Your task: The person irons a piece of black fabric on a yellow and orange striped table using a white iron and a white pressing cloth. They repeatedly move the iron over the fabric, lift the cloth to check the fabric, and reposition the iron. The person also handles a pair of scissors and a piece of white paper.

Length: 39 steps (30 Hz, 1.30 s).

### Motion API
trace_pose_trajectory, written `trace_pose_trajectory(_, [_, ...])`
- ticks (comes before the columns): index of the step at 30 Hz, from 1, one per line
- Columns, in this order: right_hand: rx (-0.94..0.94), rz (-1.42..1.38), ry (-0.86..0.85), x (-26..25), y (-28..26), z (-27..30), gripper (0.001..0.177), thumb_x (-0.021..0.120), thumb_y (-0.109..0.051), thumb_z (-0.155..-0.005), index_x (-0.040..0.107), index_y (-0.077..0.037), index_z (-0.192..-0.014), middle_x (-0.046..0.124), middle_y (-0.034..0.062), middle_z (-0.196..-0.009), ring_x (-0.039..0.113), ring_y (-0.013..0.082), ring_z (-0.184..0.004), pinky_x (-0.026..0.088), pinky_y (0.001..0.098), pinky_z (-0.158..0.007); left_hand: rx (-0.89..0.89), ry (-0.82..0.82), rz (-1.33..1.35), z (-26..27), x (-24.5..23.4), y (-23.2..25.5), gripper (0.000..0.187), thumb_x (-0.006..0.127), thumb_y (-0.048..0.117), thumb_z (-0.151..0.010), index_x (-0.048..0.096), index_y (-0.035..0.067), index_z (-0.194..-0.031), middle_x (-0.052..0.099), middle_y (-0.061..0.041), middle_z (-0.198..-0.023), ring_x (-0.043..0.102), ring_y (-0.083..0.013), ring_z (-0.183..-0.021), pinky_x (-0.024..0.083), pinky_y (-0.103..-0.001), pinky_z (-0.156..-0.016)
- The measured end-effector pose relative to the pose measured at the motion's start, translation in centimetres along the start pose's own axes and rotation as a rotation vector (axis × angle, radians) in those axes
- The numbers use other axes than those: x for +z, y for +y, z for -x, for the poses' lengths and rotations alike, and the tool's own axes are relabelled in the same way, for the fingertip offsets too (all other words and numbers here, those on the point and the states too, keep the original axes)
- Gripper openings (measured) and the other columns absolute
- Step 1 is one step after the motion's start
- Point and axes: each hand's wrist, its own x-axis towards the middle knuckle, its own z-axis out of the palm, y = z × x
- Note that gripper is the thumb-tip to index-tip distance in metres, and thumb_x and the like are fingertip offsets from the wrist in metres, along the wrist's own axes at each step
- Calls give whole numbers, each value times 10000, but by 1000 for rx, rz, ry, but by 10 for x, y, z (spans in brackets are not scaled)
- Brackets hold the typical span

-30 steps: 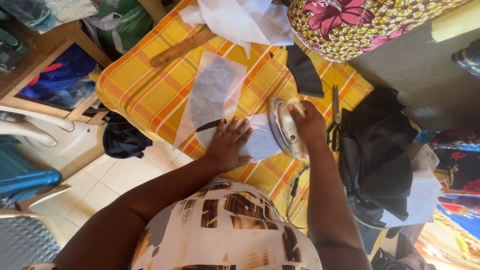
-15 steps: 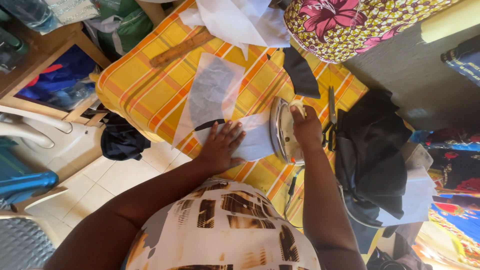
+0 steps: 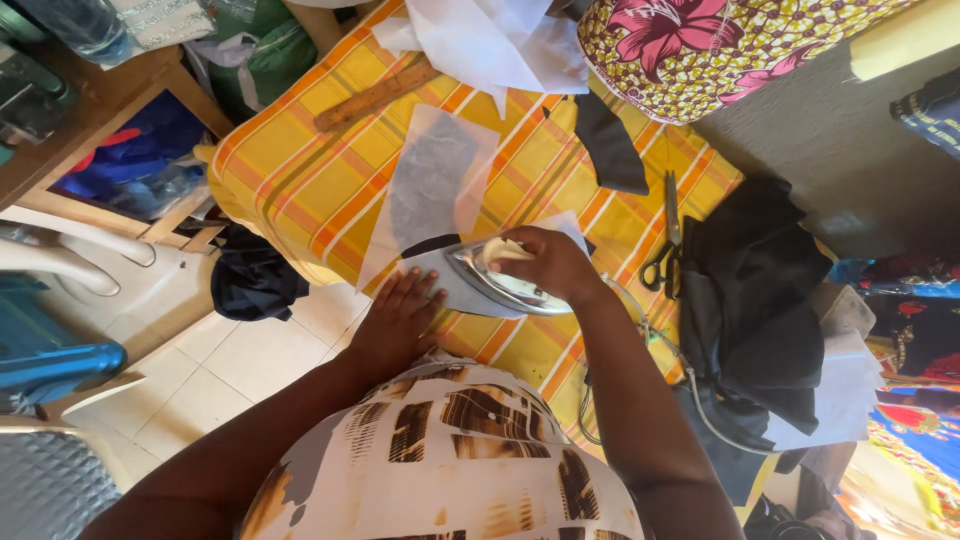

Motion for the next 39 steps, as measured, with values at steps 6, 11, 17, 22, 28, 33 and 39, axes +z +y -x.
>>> trace_pose_trajectory(6, [-176, 17, -117, 10, -29, -5, 515, 877, -338, -735, 737, -201, -1211, 794, 125, -967, 736, 314, -1011, 515, 431, -987, -39, 128, 13, 13, -13, -8, 560, 678, 384, -868, 619, 124, -1361, 561, -133, -1437, 536, -389, -1337, 439, -520, -1096])
trace_pose_trajectory(11, [-118, 13, -107, 24, -32, -6, 502, 884, -442, -735, 741, -289, -1192, 796, 45, -952, 743, 247, -1008, 523, 383, -975, -79, 241, 70, 19, -13, -18, 458, 664, 252, -870, 663, 73, -1292, 610, -155, -1309, 565, -395, -1285, 463, -513, -1067])
trace_pose_trajectory(17, [-110, -20, -146, 31, -42, 0, 503, 893, -435, -724, 744, -279, -1178, 800, 61, -943, 739, 238, -986, 521, 372, -961, -684, 397, 274, 32, -12, -45, 435, 732, 274, -922, 637, 71, -1294, 610, -134, -1223, 624, -340, -1163, 503, -444, -1000])
trace_pose_trajectory(22, [-78, -78, -109, 43, -38, -2, 473, 873, -445, -781, 728, -294, -1205, 796, 37, -933, 734, 199, -941, 524, 333, -930, -1323, 124, 913, 32, -2, -65, 541, 739, 550, -922, 597, 217, -1324, 702, -61, -1176, 704, -287, -1051, 544, -420, -826])
trace_pose_trajectory(28, [-11, 4, -89, 44, -47, 16, 532, 867, -510, -754, 722, -312, -1226, 785, 133, -1008, 725, 335, -1053, 527, 408, -975, -1397, 166, 1126, 24, -3, -54, 300, 804, 364, -874, 725, 141, -1058, 688, -63, -784, 627, -181, -718, 461, -311, -597])
trace_pose_trajectory(33, [176, -14, 21, 44, -61, 62, 578, 829, -592, -748, 696, -348, -1255, 755, 125, -1004, 739, 291, -982, 546, 395, -935, -1369, 166, 1177, 18, -11, -47, 267, 786, 344, -876, 735, 137, -1037, 715, -68, -751, 620, -151, -695, 424, -279, -590])
trace_pose_trajectory(39, [302, -50, 70, 35, -28, 84, 547, 799, -585, -787, 683, -372, -1277, 777, 94, -1063, 712, 277, -1106, 520, 387, -994, -1316, 98, 1167, 11, -50, -34, 242, 771, 303, -892, 744, 101, -1022, 711, -100, -808, 595, -178, -772, 445, -295, -662])
